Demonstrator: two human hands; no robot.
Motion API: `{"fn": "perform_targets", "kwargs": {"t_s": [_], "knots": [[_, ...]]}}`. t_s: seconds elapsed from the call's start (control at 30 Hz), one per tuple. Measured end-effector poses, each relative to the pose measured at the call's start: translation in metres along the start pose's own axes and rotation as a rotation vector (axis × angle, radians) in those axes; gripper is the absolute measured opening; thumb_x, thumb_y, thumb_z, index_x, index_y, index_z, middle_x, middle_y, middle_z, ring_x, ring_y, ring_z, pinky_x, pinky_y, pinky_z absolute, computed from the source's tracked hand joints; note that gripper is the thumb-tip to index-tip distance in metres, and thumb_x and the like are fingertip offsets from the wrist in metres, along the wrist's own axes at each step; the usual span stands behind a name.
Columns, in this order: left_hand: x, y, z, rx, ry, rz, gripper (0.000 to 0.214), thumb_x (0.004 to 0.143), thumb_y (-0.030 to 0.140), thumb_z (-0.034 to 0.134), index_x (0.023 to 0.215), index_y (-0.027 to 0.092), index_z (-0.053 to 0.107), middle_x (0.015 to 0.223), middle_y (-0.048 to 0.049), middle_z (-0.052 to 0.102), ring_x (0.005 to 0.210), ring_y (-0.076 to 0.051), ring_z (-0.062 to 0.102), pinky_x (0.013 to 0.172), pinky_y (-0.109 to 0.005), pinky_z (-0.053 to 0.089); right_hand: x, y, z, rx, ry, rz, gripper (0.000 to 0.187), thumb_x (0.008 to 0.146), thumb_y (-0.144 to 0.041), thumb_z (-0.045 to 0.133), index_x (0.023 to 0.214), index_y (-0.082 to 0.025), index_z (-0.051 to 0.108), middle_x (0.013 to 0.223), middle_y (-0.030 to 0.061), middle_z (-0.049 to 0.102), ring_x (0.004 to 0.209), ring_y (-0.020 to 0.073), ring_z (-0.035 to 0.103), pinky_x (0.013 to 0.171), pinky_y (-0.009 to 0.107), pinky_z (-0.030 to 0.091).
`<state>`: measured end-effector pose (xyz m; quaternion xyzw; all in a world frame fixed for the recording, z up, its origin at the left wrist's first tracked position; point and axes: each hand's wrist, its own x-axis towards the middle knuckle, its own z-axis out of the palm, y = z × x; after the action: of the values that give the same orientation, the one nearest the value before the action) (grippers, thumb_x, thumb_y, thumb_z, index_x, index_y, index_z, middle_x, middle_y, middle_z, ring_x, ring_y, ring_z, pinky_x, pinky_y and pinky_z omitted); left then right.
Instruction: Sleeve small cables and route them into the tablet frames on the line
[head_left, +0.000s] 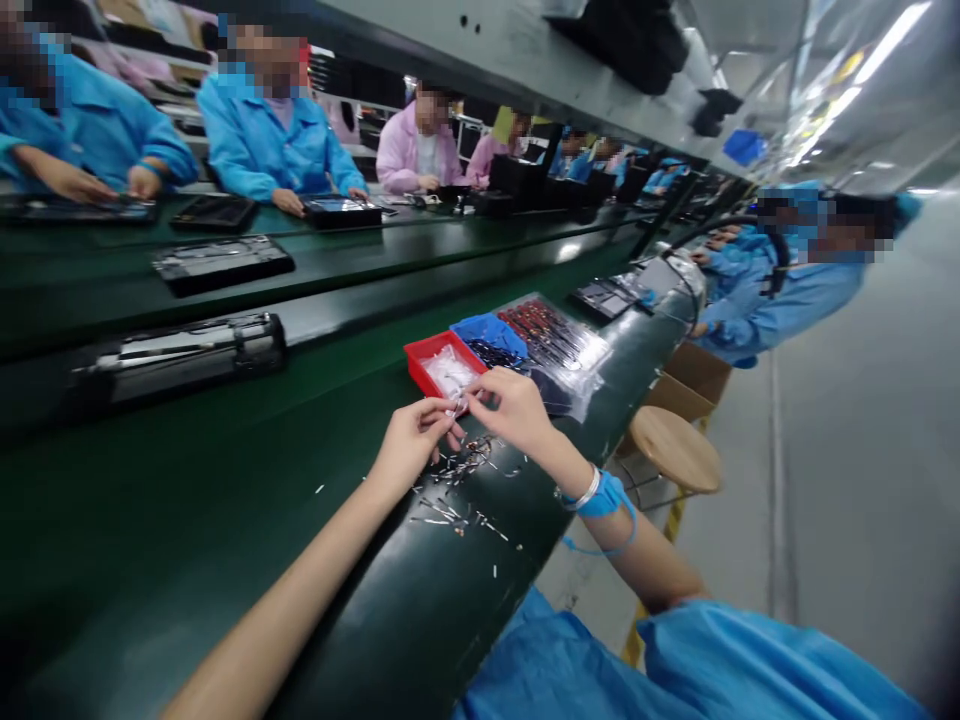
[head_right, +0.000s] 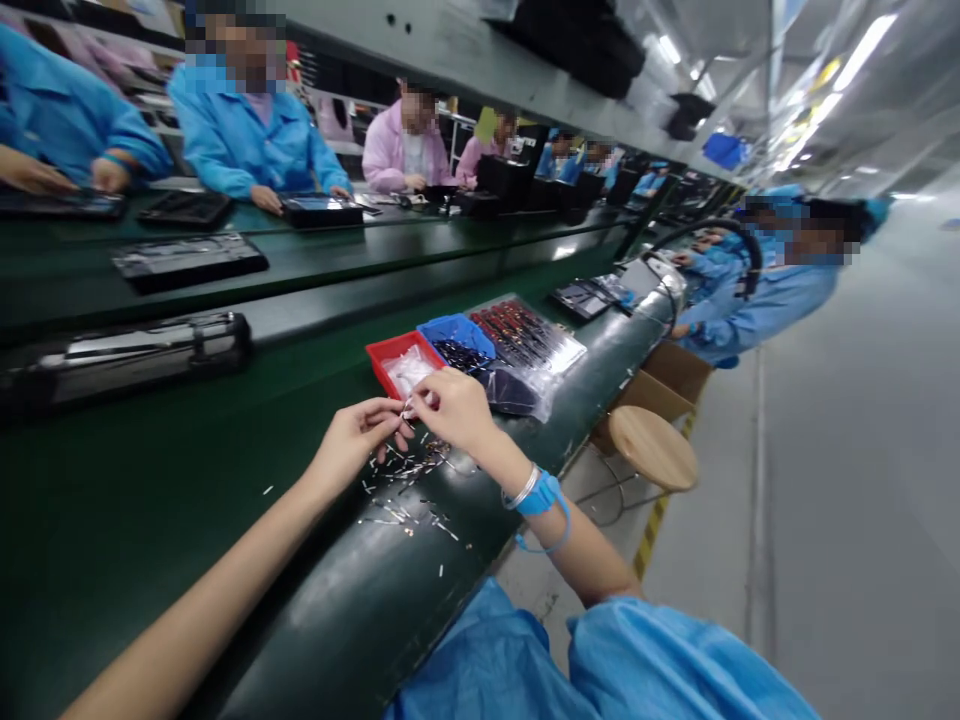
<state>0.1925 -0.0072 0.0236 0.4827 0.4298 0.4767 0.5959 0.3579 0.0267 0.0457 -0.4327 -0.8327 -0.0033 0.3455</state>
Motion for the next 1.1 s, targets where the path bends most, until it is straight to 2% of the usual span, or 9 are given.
{"fn": "perform_targets", "kwargs": {"t_s": [0.13,0.27,0.33,0.43,0.57,0.73,0.8,0.93,1.1], "knots": [[0.007,-0.002,-0.01,-0.045,0.073,-0.016,0.02,0.07,0.018,0.062,0.088,0.01,0.061,0.069,-0.0085,0.071,0.055,-0.017,0.067,0.039,-0.019,0.042,0.014,0.011,0.011,-0.056,0.092,0.048,0.017,0.081,-0.014,0.054,0.074,-0.018,0.069,0.071,0.0055,0.07,0.069,0.0171,0.06,0.065,0.029,0.046],[0.01,-0.002,-0.015,-0.077,0.105,-0.032,0.014,0.071,0.014,0.06,0.084,0.009,0.062,0.066,-0.0084,0.07,0.054,-0.016,0.066,0.039,-0.018,0.043,0.011,-0.002,0.017,0.046,0.101,-0.093,0.016,0.087,-0.021,0.055,0.084,-0.018,0.071,0.081,0.0058,0.073,0.076,0.0171,0.062,0.072,0.03,0.05],[0.01,-0.002,-0.015,-0.09,0.102,-0.035,0.016,0.07,0.012,0.06,0.085,0.009,0.064,0.066,-0.0073,0.07,0.054,-0.016,0.066,0.04,-0.017,0.042,0.007,-0.011,0.019,0.091,0.093,-0.144,0.017,0.089,-0.022,0.056,0.082,-0.019,0.071,0.08,0.0044,0.073,0.075,0.0158,0.063,0.072,0.029,0.051],[0.01,-0.003,-0.015,-0.104,0.088,-0.038,0.022,0.069,0.011,0.062,0.09,0.009,0.068,0.065,-0.0053,0.07,0.053,-0.015,0.066,0.039,-0.017,0.04,0.007,-0.016,0.021,0.096,0.06,-0.146,0.017,0.088,-0.021,0.056,0.076,-0.019,0.069,0.076,0.0033,0.072,0.073,0.0152,0.062,0.069,0.028,0.051],[0.011,-0.006,-0.015,-0.125,0.087,-0.059,0.025,0.071,0.012,0.062,0.095,0.007,0.068,0.066,-0.0063,0.07,0.053,-0.016,0.067,0.038,-0.017,0.041,0.013,-0.006,0.025,0.022,0.054,-0.185,0.019,0.088,-0.017,0.055,0.072,-0.018,0.066,0.07,0.0027,0.07,0.067,0.015,0.059,0.066,0.027,0.049],[0.013,-0.008,-0.018,-0.152,0.132,-0.077,0.023,0.075,0.011,0.059,0.096,0.006,0.065,0.075,-0.0121,0.074,0.062,-0.019,0.071,0.044,-0.019,0.048,0.018,0.008,0.031,-0.19,0.191,-0.236,0.021,0.089,-0.015,0.052,0.073,-0.015,0.066,0.064,0.0049,0.067,0.064,0.0167,0.056,0.06,0.028,0.046],[0.013,-0.008,-0.02,-0.16,0.149,-0.084,0.019,0.075,0.01,0.06,0.093,0.006,0.064,0.078,-0.0132,0.074,0.066,-0.02,0.072,0.047,-0.021,0.051,0.016,0.004,0.031,-0.166,0.209,-0.258,0.019,0.089,-0.013,0.052,0.08,-0.015,0.068,0.07,0.0054,0.069,0.069,0.0166,0.057,0.063,0.028,0.048],[0.014,-0.008,-0.021,-0.171,0.157,-0.104,0.01,0.075,0.012,0.063,0.083,0.007,0.064,0.076,-0.0123,0.074,0.067,-0.021,0.073,0.049,-0.021,0.053,0.007,-0.012,0.026,-0.069,0.156,-0.357,0.017,0.089,-0.012,0.053,0.086,-0.017,0.069,0.084,0.0051,0.072,0.08,0.0165,0.058,0.068,0.027,0.05],[0.015,-0.008,-0.018,-0.168,0.15,-0.116,0.005,0.073,0.008,0.064,0.078,0.009,0.066,0.07,-0.0083,0.073,0.07,-0.02,0.073,0.049,-0.02,0.054,0.004,-0.016,0.026,-0.123,0.074,-0.372,0.02,0.09,-0.014,0.052,0.082,-0.017,0.07,0.084,0.0061,0.072,0.079,0.018,0.056,0.065,0.03,0.049]]}}
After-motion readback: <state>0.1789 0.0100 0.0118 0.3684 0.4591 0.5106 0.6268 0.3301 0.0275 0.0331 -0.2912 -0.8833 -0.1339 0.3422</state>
